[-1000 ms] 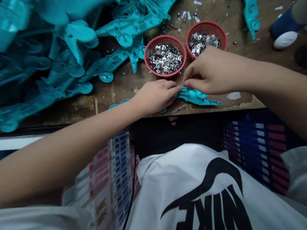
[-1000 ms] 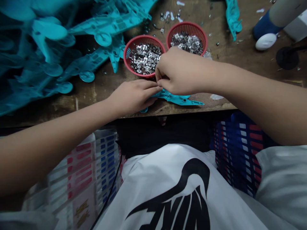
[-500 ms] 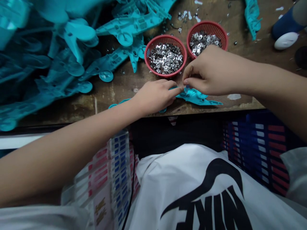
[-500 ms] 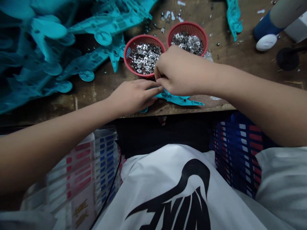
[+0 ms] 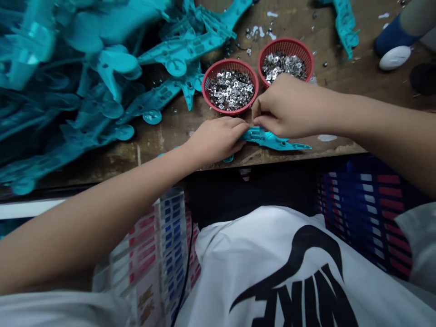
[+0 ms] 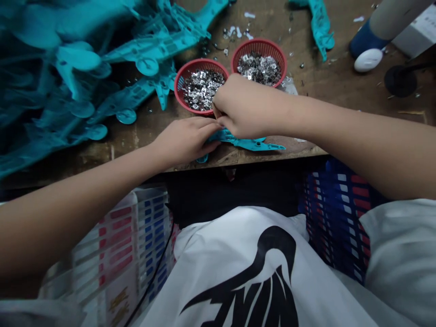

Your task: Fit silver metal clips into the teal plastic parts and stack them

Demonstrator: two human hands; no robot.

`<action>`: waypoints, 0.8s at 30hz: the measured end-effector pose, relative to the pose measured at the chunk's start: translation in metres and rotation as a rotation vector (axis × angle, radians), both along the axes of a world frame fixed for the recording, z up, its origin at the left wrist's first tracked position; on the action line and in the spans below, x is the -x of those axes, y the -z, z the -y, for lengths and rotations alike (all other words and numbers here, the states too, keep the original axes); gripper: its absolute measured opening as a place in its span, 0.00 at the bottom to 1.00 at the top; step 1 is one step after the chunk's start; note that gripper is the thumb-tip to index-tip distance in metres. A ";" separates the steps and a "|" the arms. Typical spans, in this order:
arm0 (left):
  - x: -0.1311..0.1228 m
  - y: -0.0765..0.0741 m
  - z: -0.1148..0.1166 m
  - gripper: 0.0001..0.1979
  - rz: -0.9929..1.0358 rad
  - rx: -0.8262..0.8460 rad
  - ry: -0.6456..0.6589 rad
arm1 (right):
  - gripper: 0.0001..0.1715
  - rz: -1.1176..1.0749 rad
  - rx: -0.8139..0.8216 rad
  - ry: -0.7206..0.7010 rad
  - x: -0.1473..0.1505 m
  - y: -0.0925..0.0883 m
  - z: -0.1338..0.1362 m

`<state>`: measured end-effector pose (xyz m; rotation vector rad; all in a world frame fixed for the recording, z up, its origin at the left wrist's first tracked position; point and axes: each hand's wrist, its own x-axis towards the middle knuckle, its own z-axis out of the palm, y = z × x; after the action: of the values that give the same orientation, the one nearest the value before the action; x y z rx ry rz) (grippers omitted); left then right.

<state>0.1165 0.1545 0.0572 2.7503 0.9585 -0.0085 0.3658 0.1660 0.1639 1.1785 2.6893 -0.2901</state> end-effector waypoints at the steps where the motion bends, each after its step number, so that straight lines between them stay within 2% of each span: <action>1: 0.000 0.001 0.000 0.23 -0.007 -0.008 0.008 | 0.22 -0.027 -0.007 0.015 0.000 -0.003 0.000; 5: -0.001 0.006 0.000 0.19 -0.009 -0.066 0.038 | 0.22 -0.064 0.006 0.058 -0.001 -0.007 -0.001; 12: -0.001 0.010 0.001 0.19 0.013 -0.080 0.048 | 0.19 -0.223 0.093 0.073 -0.010 0.010 -0.007; 20: 0.000 0.008 0.000 0.17 0.034 -0.061 0.039 | 0.26 -0.034 0.051 0.022 0.003 -0.001 -0.003; 24: 0.000 0.007 0.000 0.19 0.028 -0.056 0.048 | 0.27 -0.042 0.064 0.022 0.001 -0.001 -0.004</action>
<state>0.1164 0.1546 0.0502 2.8162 0.8993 0.0504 0.3651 0.1704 0.1649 1.1966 2.6825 -0.4059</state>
